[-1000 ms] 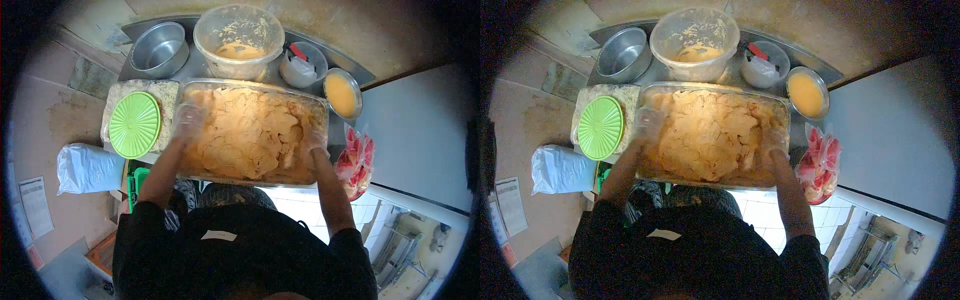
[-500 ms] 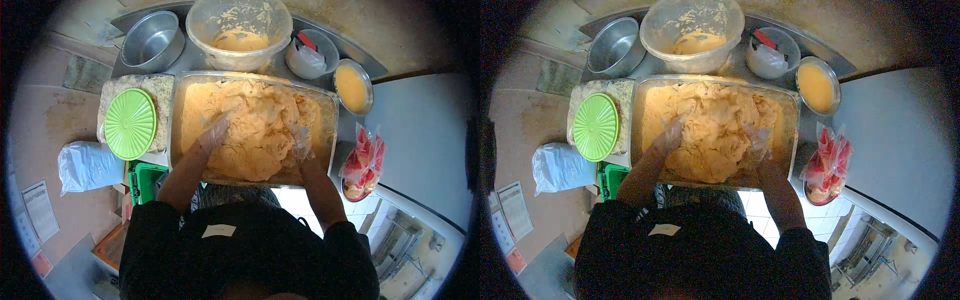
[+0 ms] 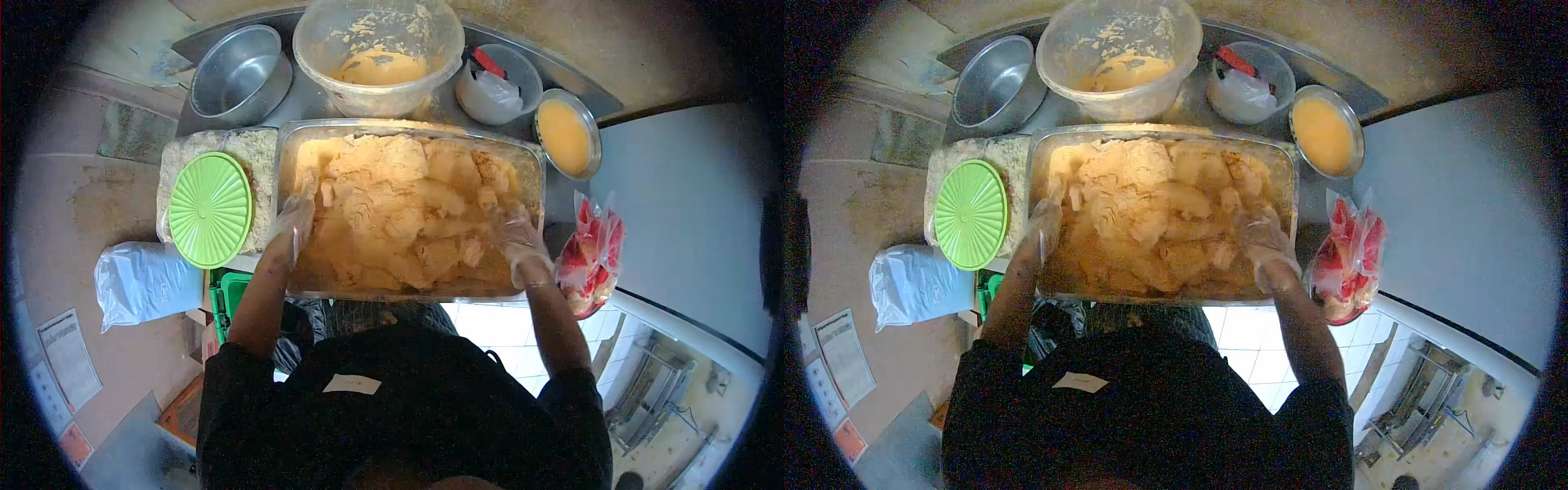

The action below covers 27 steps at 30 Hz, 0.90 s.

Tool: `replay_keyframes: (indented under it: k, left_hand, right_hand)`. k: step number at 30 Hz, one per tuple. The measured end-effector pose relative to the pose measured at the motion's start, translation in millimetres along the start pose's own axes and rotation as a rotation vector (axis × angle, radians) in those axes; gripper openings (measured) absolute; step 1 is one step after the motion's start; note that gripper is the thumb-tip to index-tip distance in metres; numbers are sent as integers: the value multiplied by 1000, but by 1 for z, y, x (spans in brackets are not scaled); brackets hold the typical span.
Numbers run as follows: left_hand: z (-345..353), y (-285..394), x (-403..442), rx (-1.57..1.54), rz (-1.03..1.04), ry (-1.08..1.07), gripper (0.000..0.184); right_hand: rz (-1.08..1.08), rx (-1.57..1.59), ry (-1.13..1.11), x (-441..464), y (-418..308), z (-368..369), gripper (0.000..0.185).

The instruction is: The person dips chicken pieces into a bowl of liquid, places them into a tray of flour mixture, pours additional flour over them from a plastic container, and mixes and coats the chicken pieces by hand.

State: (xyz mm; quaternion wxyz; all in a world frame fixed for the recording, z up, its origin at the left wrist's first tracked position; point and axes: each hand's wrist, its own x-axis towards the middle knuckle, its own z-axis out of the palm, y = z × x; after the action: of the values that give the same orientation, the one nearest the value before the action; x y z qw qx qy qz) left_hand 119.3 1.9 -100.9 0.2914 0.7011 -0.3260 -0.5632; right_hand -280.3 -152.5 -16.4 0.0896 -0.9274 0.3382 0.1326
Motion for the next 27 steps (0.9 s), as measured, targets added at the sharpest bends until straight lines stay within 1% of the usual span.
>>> replay_keyframes:
  k: [2, 3, 4, 7, 10, 12, 13, 14, 16, 17, 19, 20, 22, 23, 24, 26, 27]
  left_hand:
    - [4, -4, 8, -53, 37, -69, 53]
    - [20, 3, 9, -25, 125, -79, 52]
    - [35, 10, 12, 6, 215, -84, 51]
    - [64, 34, 30, -5, 309, -216, 51]
    - [54, 60, 21, 195, 422, -307, 50]
    - [28, 83, 0, 454, 483, -320, 50]
    - [16, 95, -10, 568, 463, -311, 50]
    - [3, 105, -19, 663, 396, -289, 49]
    - [-9, 109, -18, 778, 18, -209, 48]
    - [-12, 82, 0, 785, 10, -37, 48]
    - [-18, 15, 56, 882, 249, 287, 40]
    - [-24, -24, 99, 970, 503, 436, 33]
    - [-21, -20, 117, 677, 461, 443, 31]
    - [-20, -18, 127, 481, 396, 353, 32]
    - [-19, -20, 134, 248, 302, 211, 34]
    - [-9, -38, 148, -229, 121, -5, 38]
    - [-2, -46, 157, -377, 83, -87, 40]
  right_hand:
    - [98, 270, -56, 14, -4, 29, 45]
    - [133, 430, -88, 23, -8, 41, 45]
    - [151, 579, -115, 32, -15, 51, 45]
    - [173, 939, -185, 52, -36, 69, 45]
    - [129, 1059, -203, 54, -36, 62, 45]
    - [90, 1064, -202, 42, -20, 40, 45]
    - [73, 1028, -195, 30, -8, 22, 45]
    - [75, 1005, -178, 22, 3, 7, 45]
    - [120, 906, -96, 7, 28, -13, 45]
    - [168, 837, -23, 6, 37, -17, 45]
    - [265, 713, 118, 18, 44, -5, 45]
    - [301, 692, 170, 31, 49, 5, 45]
    - [349, 722, 228, 64, 56, 26, 45]
    - [347, 776, 209, 77, 58, 34, 45]
    - [343, 844, 179, 92, 60, 40, 45]
    - [328, 964, 91, 116, 55, 53, 45]
    - [322, 1021, 48, 126, 55, 58, 45]
